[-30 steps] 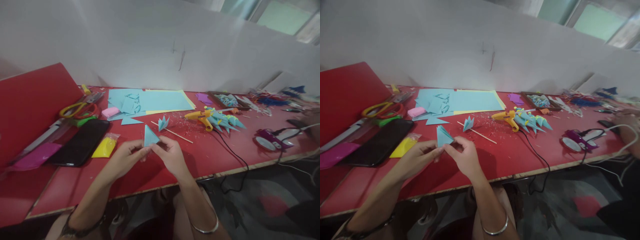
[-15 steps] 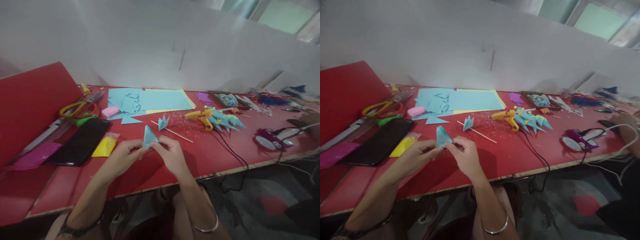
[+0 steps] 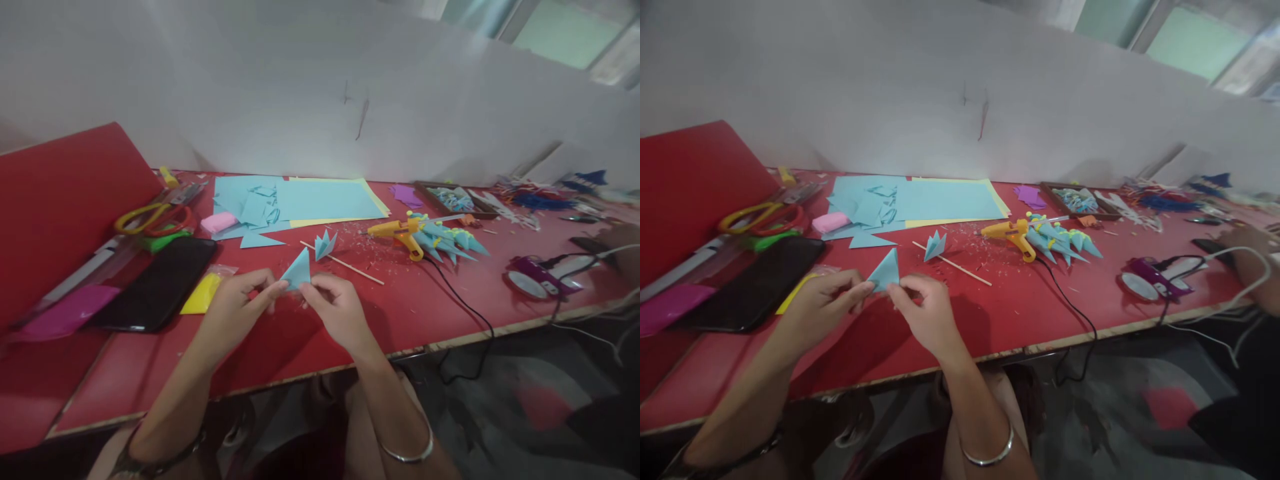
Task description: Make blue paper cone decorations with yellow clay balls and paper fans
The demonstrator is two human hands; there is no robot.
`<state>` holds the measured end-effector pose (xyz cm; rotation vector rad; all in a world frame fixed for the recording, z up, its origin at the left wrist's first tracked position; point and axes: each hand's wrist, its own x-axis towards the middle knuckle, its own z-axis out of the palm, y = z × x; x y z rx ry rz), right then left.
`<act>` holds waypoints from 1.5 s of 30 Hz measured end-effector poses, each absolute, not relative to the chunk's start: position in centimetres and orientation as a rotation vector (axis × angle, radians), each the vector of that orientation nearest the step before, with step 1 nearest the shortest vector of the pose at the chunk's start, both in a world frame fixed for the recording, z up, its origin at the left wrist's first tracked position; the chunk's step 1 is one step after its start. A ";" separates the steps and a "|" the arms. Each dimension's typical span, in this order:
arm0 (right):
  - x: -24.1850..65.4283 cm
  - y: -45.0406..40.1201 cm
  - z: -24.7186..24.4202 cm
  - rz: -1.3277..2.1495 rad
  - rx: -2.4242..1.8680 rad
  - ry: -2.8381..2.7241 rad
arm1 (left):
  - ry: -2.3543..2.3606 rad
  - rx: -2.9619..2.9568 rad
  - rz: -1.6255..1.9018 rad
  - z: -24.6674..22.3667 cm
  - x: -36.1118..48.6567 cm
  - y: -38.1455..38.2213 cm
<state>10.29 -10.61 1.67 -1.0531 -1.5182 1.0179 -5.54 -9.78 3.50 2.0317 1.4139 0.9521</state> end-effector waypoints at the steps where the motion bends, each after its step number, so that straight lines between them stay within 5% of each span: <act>1: 10.3 -10.6 1.7 1.017 -1.049 -1.520 | 1.435 2.045 0.958 3.5 -5.5 -9.8; 15: 10.8 -10.4 1.6 1.018 -1.070 -1.673 | 1.386 2.032 0.911 3.1 -5.3 -9.8; 26: 15.8 -8.6 0.3 -0.029 -1.918 -1.854 | 1.573 1.983 0.967 3.1 -5.8 -9.7; 45: 14.6 -9.0 0.9 0.121 -2.051 -1.889 | 1.629 1.898 0.948 2.8 -6.4 -9.3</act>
